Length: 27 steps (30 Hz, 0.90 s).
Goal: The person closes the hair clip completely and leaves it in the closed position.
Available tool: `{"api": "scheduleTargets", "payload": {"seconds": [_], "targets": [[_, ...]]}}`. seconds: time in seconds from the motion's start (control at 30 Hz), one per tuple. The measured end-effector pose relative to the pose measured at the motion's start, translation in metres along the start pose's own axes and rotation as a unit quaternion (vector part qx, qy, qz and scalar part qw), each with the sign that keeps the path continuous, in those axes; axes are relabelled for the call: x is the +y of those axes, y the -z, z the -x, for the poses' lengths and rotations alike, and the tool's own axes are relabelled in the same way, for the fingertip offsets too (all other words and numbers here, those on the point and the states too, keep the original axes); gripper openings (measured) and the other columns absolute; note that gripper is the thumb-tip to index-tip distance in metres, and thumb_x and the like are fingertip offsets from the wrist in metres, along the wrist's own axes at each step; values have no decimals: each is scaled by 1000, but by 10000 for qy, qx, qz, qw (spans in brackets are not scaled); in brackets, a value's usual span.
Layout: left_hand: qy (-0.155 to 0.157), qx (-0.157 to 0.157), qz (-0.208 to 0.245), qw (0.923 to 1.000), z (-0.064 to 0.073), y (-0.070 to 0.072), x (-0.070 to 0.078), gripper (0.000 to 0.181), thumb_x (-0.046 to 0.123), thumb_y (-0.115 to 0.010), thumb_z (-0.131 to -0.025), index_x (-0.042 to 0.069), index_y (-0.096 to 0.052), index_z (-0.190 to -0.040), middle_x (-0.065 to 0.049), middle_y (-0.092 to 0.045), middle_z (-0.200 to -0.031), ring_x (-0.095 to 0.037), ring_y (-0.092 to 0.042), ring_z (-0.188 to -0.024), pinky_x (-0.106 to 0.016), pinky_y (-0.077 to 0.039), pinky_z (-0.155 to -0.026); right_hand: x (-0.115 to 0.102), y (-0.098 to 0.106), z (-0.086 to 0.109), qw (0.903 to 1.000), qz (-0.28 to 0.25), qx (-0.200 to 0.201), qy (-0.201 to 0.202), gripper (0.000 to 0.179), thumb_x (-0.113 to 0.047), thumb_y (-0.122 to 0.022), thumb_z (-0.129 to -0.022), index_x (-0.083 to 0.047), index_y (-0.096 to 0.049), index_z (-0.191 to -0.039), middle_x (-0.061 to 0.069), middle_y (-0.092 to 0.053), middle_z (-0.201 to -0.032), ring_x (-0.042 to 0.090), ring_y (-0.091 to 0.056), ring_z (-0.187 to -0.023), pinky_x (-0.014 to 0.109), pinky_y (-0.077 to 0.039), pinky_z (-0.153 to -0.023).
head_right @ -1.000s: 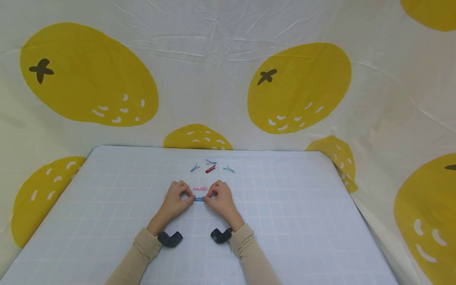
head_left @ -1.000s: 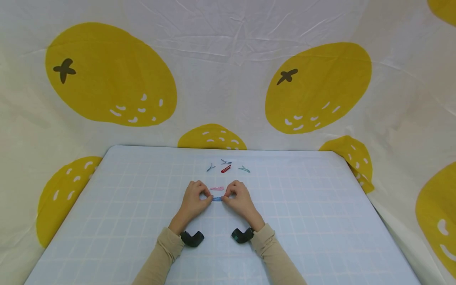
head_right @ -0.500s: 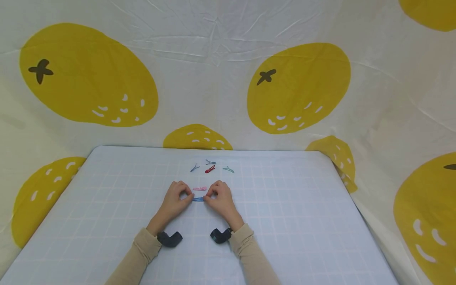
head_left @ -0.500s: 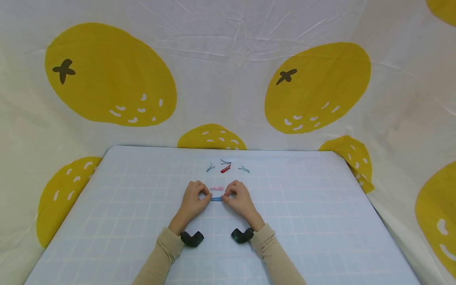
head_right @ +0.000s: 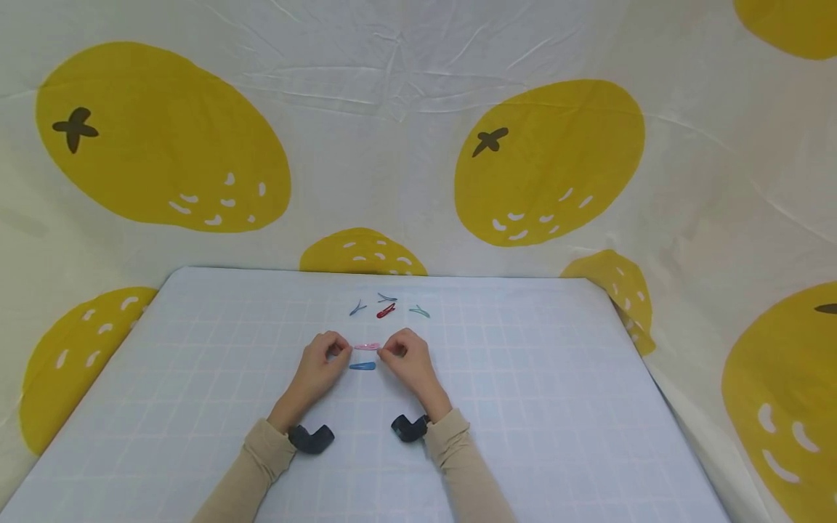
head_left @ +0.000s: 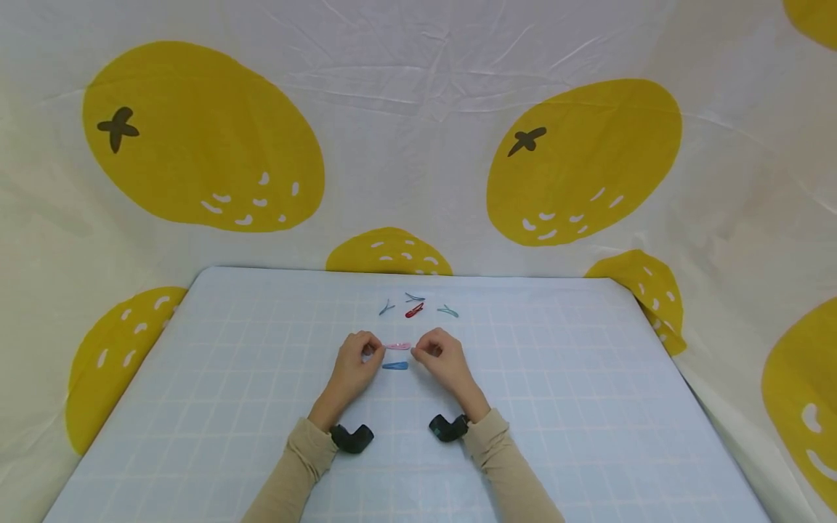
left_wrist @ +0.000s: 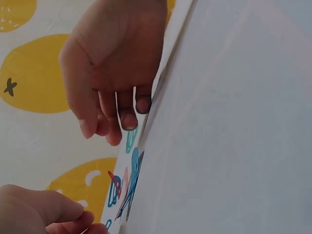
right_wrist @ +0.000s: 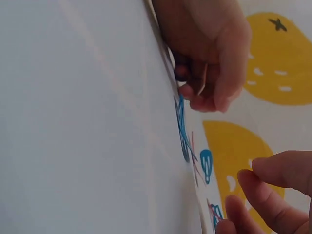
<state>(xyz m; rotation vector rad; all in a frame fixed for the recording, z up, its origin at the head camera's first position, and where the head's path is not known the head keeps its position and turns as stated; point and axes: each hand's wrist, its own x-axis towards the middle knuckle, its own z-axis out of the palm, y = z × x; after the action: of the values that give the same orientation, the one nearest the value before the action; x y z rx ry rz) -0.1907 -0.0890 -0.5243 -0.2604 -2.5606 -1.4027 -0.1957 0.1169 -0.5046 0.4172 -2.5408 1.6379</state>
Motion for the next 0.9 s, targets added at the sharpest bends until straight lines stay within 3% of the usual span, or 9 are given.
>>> {"api": "scheduleTargets", "payload": {"seconds": [0.23, 0.43, 0.6, 0.77, 0.9], "targets": [[341, -40, 307, 9989, 0, 5, 4, 6, 11, -67, -92, 12, -63, -88, -1, -56, -82, -19, -50, -80, -32, -42, -70, 1, 9, -4, 9999, -45, 89, -20, 9, -4, -71, -88, -10, -68, -82, 1, -65, -88, 16, -57, -79, 26, -45, -70], [450, -93, 574, 9973, -4, 6, 6, 6, 13, -65, -94, 13, -64, -88, -1, -58, -82, -20, -52, -79, -31, -44, -68, -2, 21, -8, 9993, -3, 359, -54, 9, -3, -68, -89, -8, -68, -81, 3, -67, -90, 14, -59, -81, 26, -46, -71], [635, -70, 762, 9950, -6, 8, 12, 7, 15, -63, -96, 13, -65, -89, -1, -60, -85, -20, -54, -82, -32, -44, -70, -4, 32, -11, 9982, -33, 590, -53, 10, -1, -67, -89, -5, -70, -81, 7, -68, -90, 14, -59, -81, 25, -44, -70], [829, -93, 832, 9930, -11, 8, 20, 8, 17, -63, -97, 12, -65, -91, -1, -63, -87, -20, -56, -86, -33, -45, -75, -5, 43, -15, 9975, -103, 666, -203, 10, 1, -63, -92, 1, -70, -85, 15, -68, -94, 23, -59, -86, 30, -43, -73], [1048, -233, 899, 9901, -17, 4, 29, 8, 20, -63, -98, 14, -65, -94, 0, -63, -89, -20, -55, -88, -34, -45, -78, -6, 52, -20, 9971, -96, 701, -298, 11, -3, -63, -93, -1, -71, -85, 12, -68, -96, 20, -58, -88, 31, -43, -76]]}}
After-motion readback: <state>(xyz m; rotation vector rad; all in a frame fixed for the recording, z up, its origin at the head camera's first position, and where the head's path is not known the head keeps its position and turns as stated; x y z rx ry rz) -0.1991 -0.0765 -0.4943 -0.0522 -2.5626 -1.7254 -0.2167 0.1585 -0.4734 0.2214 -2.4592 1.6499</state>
